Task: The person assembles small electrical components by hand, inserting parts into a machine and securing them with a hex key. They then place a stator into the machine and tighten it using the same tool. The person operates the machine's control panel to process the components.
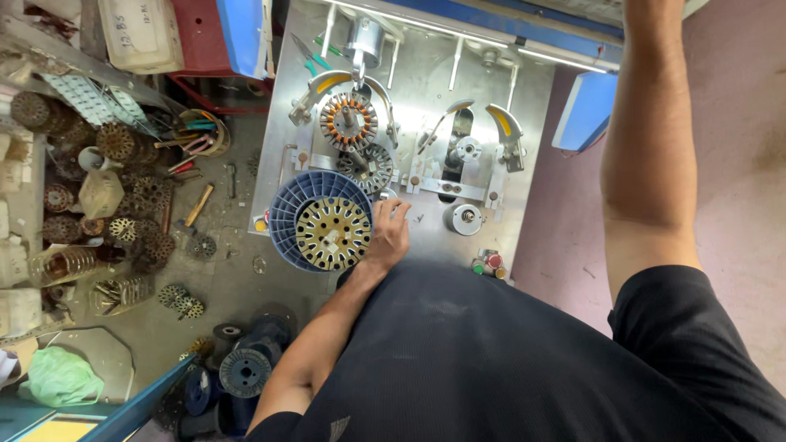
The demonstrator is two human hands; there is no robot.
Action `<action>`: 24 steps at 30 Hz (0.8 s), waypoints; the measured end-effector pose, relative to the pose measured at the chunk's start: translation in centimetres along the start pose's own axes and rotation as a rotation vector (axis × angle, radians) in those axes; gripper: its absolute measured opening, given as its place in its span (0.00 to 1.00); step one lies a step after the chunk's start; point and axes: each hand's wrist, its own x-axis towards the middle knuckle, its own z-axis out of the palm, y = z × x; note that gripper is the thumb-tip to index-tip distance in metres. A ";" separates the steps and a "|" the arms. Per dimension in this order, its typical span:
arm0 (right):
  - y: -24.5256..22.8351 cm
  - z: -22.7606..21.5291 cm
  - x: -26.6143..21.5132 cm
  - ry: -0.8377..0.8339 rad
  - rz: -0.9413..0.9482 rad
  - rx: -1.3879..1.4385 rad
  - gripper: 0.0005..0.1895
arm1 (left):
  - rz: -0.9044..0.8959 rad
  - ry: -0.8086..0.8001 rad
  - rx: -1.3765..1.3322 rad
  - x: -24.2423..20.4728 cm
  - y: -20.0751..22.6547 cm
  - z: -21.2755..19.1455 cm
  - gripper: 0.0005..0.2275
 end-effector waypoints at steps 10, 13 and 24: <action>2.4 0.3 2.2 -0.110 0.079 0.031 0.09 | -0.149 0.003 0.279 2.0 0.3 -0.2 0.15; 2.3 0.4 2.5 -0.127 0.078 0.042 0.09 | -0.151 -0.023 0.339 2.4 0.5 -0.3 0.15; 0.7 0.6 -1.0 -0.179 0.044 -0.064 0.07 | -0.091 -0.047 0.391 1.4 -0.1 0.1 0.19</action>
